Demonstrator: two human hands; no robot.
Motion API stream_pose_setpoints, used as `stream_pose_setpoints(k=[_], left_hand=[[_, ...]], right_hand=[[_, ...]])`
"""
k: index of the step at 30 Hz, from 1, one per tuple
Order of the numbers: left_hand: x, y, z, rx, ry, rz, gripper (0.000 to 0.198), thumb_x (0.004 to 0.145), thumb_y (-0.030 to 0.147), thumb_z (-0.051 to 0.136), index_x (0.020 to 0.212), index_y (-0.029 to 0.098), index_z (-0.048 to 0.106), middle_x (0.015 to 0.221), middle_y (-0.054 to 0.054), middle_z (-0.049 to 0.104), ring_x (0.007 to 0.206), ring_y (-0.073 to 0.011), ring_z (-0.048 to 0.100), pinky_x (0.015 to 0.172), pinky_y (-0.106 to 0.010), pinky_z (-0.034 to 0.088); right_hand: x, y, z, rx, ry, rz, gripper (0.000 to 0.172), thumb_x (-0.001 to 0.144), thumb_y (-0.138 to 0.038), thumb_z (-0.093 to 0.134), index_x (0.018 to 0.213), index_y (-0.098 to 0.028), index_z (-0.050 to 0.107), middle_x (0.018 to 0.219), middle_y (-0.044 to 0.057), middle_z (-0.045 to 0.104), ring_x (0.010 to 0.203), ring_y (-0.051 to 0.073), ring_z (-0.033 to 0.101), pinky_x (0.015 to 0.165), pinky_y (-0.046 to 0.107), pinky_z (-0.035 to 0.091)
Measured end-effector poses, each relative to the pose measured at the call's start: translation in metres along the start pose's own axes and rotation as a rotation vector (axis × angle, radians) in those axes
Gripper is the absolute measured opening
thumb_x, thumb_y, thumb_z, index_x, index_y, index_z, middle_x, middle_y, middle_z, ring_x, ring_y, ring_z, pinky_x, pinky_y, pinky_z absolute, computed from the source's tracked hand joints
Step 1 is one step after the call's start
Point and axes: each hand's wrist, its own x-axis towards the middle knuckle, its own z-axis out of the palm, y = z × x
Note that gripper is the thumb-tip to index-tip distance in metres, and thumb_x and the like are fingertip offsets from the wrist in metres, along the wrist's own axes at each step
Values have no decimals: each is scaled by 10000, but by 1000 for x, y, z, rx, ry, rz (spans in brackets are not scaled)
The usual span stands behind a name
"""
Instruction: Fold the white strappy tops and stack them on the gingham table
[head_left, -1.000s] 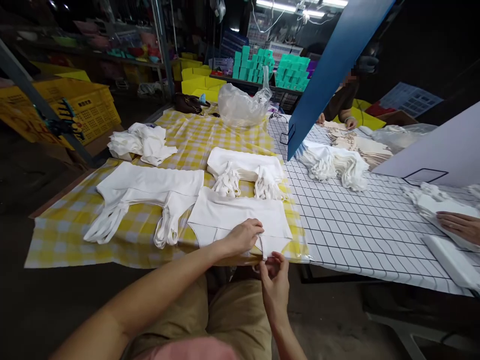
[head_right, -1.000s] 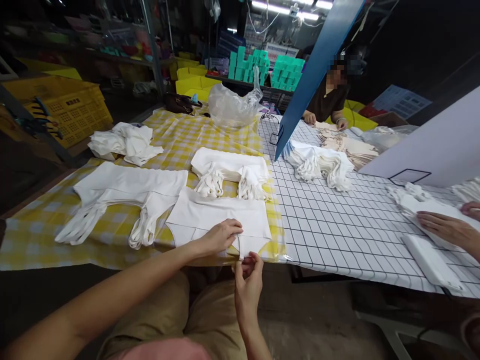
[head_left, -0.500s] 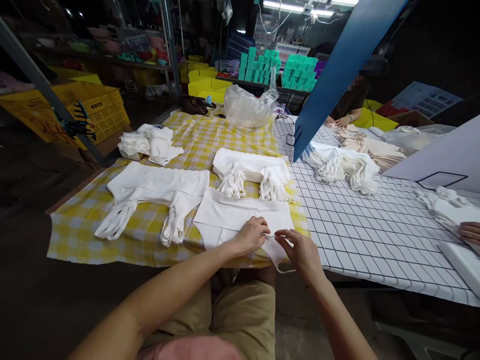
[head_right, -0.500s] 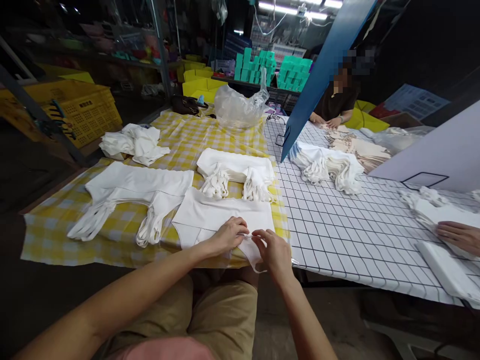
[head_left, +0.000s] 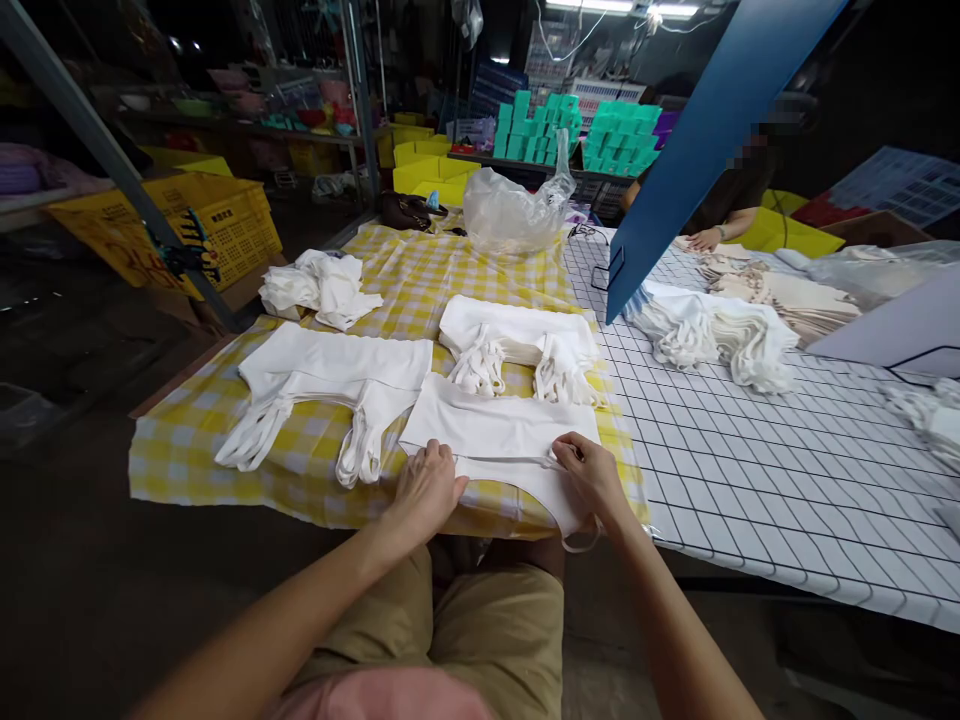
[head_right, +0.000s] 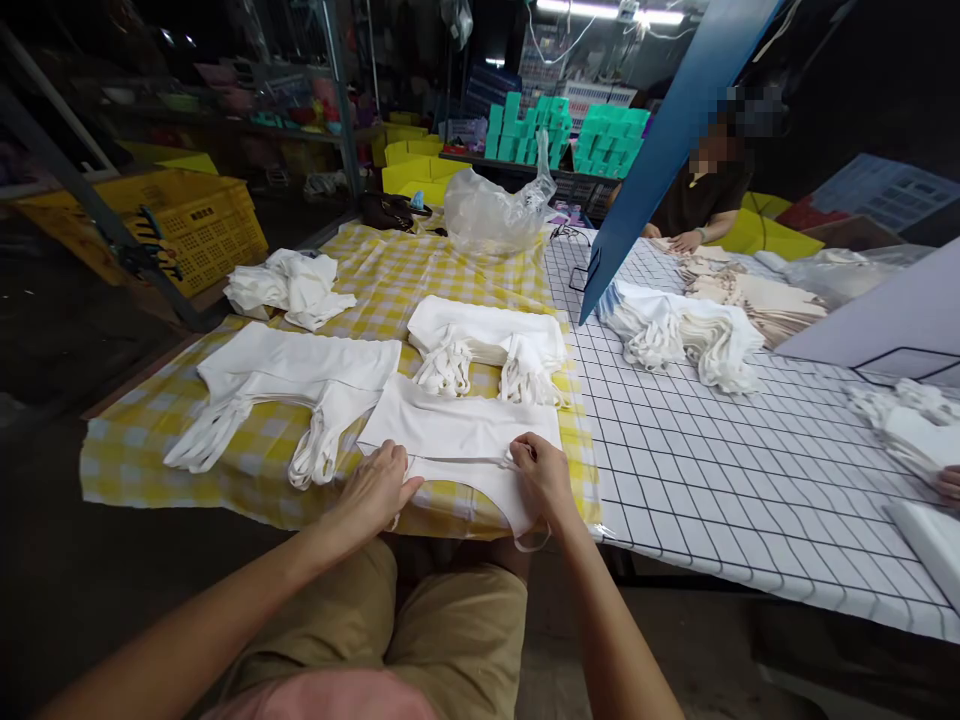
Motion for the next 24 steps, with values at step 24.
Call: stream_pose_setpoints(k=[24], left_hand=[[48, -27, -38, -460, -94, -77, 179, 724, 179, 496, 804, 144, 653, 532, 12, 576, 507, -127, 530, 502, -209, 341]], right_hand=[[-3, 4, 16, -51, 176, 66, 241, 743, -383, 487, 734, -199, 643, 689, 36, 666, 632, 168, 554, 577, 251, 333]])
